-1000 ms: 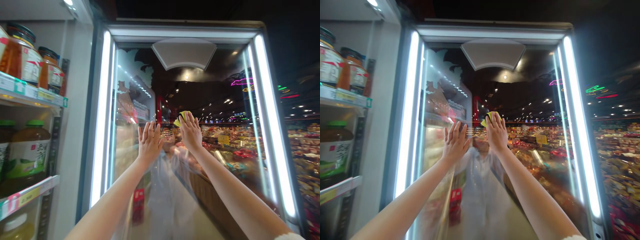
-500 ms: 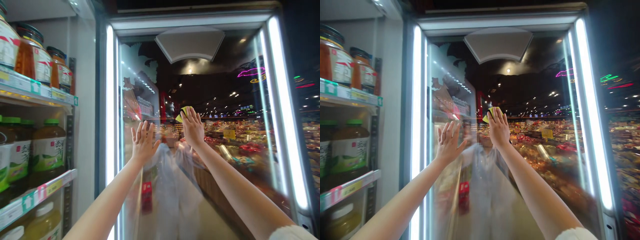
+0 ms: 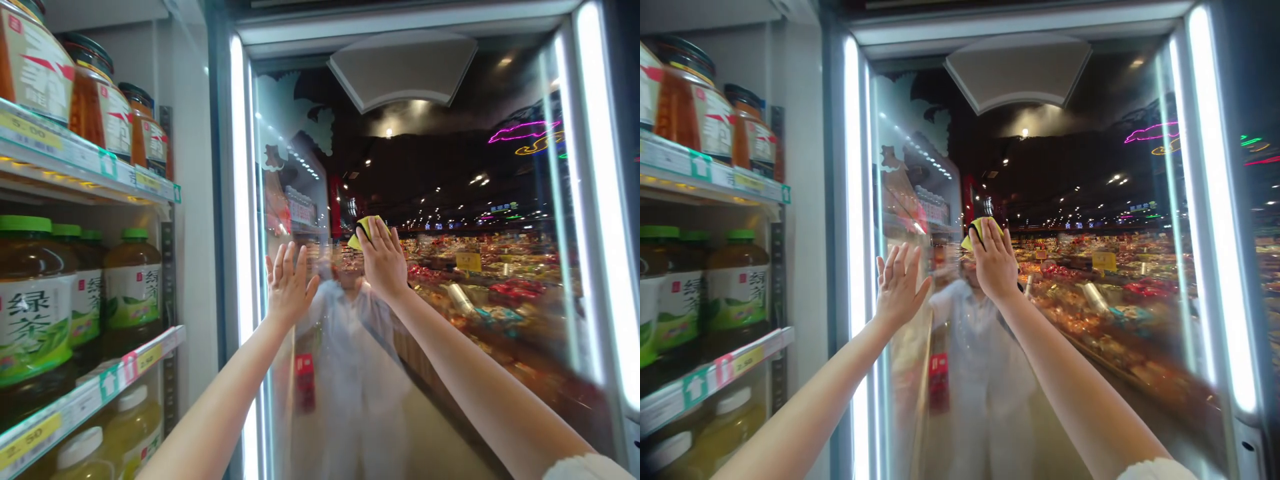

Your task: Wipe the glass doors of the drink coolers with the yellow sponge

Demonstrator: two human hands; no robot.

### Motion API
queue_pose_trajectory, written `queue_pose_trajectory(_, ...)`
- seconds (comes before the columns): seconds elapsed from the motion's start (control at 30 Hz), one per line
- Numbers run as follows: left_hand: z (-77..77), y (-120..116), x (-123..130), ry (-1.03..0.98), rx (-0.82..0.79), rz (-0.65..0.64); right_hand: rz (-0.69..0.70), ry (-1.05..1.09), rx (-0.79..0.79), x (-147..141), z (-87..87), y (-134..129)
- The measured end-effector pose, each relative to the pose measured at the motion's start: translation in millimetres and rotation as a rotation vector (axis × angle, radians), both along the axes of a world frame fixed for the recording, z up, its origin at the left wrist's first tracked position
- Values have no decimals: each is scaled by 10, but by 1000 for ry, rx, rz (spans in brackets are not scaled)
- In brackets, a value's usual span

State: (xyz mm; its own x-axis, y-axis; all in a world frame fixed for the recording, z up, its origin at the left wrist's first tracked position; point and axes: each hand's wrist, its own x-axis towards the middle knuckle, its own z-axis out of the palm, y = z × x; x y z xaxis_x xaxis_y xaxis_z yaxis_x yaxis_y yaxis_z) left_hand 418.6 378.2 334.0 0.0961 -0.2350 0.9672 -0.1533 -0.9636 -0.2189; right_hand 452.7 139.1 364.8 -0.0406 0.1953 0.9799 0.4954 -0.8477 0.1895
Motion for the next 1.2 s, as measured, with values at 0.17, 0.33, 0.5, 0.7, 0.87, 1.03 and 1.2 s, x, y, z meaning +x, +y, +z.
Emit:
queue_pose_trajectory(0.17,-16,75,-13,-26,-47,-21,-4,-43,-181,-48,-21,475)
queue_pose_trajectory(0.33,-102,157,-73,7,-78,-24,-3,-41,-327,-86,-472,265)
queue_pose_trajectory(0.5,-62,237,-132,-5,-69,3,41,-21,-126,-19,-69,355)
queue_pose_trajectory(0.7,2,331,-201,-20,-128,10,86,-44,-222,-94,112,1002)
queue_pose_trajectory(0.87,-71,409,-279,-6,-157,14,180,-59,-340,-70,-233,759)
queue_pose_trajectory(1.03,-70,482,-297,3,-160,48,204,-9,-141,-43,156,865)
queue_pose_trajectory(1.2,-77,526,-307,-20,-164,62,187,-35,-272,-139,185,1312)
